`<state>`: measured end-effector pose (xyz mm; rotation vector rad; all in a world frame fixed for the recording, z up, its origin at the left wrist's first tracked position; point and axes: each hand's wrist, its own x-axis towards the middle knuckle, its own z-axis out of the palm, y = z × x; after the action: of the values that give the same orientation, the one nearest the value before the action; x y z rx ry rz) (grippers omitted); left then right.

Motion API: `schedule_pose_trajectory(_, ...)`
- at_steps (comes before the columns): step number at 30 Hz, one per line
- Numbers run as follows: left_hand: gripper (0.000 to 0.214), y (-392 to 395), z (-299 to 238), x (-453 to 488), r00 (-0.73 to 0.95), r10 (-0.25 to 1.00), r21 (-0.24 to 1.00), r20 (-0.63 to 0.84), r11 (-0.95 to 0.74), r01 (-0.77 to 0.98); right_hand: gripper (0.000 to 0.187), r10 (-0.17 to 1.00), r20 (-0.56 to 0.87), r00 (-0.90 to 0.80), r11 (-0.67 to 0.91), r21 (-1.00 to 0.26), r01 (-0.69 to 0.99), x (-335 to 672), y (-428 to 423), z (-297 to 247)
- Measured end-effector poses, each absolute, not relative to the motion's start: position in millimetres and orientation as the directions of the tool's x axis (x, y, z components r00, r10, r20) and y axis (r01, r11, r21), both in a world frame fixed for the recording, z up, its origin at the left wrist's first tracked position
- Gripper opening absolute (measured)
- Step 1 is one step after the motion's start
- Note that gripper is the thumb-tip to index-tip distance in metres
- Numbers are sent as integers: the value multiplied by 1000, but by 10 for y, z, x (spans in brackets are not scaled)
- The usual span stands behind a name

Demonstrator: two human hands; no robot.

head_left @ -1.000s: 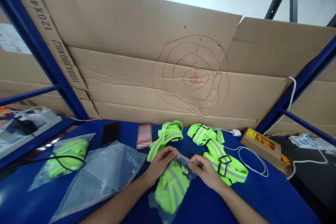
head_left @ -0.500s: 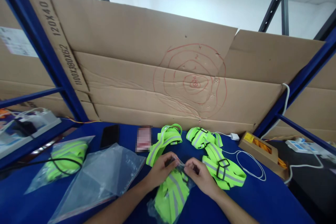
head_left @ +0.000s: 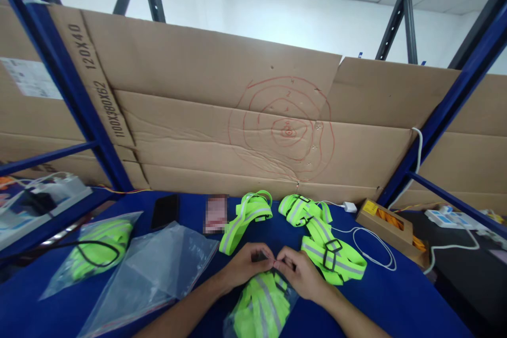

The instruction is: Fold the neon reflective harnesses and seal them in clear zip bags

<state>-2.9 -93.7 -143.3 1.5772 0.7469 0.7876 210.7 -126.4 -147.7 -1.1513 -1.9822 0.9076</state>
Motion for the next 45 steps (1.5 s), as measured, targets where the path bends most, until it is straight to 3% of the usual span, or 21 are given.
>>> schedule_pose_trajectory(8,40,-890,-1298,-123,527,849,1000,16,-26,11,42,900,189,-393,353,-845,402,2146,-1204,-1389)
schedule_pose_trajectory(13,39,-884,-1218,-148,547,837,998,-23,53,-39,50,911,76,-405,187,-952,242,2168,-1143,-1404)
schedule_pose_trajectory(23,37,-879,-1281,-87,215,976,991,42,-13,-134,53,959,44,-279,70,-994,84,2191,-1065,-1502)
schedule_pose_trajectory(30,41,-887,-1276,-61,121,985,988,121,-108,-107,52,978,72,-195,83,-995,50,2120,-1109,-1423)
schedule_pose_trajectory(37,42,-892,-1328,-45,77,997,993,17,-8,-120,49,993,60,-101,61,-998,3,2198,-1082,-1425)
schedule_pose_trajectory(40,50,-916,-1321,-44,155,987,990,-31,52,-133,48,996,54,-77,52,-998,-21,2210,-1070,-1422)
schedule_pose_trajectory(45,102,-895,-1333,-59,376,917,979,-134,183,-96,49,998,55,-22,53,-995,-86,2211,-1048,-1413)
